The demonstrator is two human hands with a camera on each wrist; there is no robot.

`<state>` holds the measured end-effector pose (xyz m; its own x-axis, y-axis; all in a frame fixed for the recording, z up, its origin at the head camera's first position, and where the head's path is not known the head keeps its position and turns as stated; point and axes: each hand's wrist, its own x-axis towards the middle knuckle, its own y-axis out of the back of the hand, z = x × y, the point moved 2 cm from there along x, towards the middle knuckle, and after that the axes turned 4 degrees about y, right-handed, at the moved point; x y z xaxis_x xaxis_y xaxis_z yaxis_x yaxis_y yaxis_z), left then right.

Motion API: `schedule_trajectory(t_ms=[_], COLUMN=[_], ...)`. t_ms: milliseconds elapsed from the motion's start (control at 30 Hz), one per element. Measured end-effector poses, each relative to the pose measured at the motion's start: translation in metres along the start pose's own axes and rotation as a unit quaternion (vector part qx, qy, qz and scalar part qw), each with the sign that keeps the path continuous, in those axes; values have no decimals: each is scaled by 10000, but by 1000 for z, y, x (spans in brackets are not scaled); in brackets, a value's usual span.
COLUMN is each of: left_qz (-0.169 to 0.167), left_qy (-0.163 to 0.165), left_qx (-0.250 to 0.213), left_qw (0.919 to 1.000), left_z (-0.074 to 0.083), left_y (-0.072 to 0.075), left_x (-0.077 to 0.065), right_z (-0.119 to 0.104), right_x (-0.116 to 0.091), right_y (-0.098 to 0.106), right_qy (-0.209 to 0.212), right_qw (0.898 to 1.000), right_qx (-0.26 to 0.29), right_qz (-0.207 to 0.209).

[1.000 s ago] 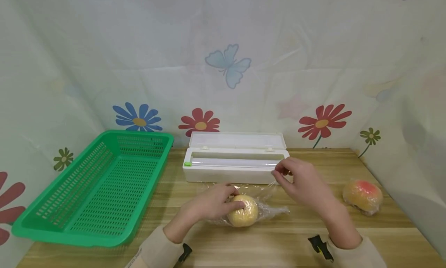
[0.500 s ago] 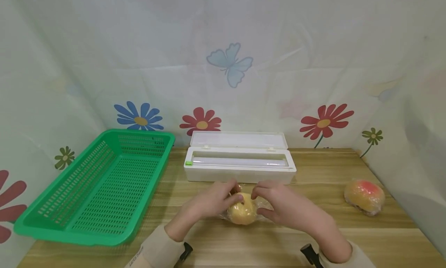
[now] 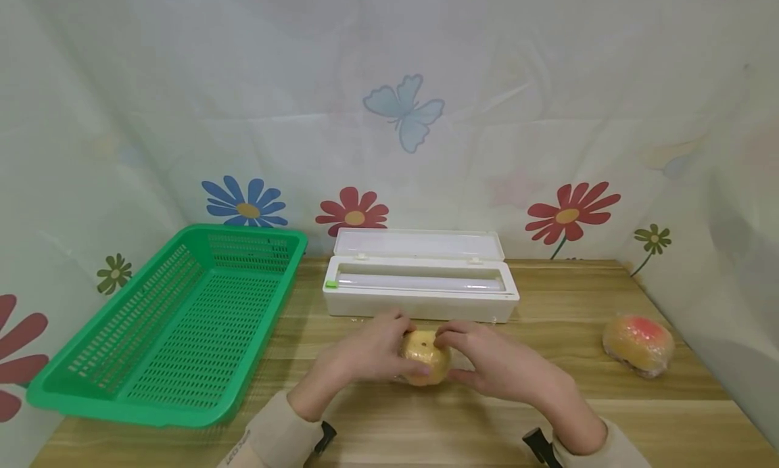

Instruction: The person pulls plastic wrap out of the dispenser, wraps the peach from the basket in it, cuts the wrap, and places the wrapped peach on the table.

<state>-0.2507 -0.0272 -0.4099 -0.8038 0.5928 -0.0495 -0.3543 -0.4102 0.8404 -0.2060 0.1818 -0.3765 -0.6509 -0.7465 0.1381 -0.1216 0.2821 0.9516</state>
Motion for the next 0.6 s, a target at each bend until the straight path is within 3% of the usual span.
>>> schedule_trajectory(t_ms=[300, 600], left_qz=[170, -15], left_qy=[-287, -30], left_qx=[-555, -323], left_qw=[9979, 9995], left_z=[-7, -10], left_y=[-2, -1], left_x=[6, 5], right_z=[2, 5], right_x=[-2, -2], right_y=[-1, -3], right_qy=[-65, -122], right_qw=[10000, 9997], right_qx=[-2, 201], right_qz=[57, -46])
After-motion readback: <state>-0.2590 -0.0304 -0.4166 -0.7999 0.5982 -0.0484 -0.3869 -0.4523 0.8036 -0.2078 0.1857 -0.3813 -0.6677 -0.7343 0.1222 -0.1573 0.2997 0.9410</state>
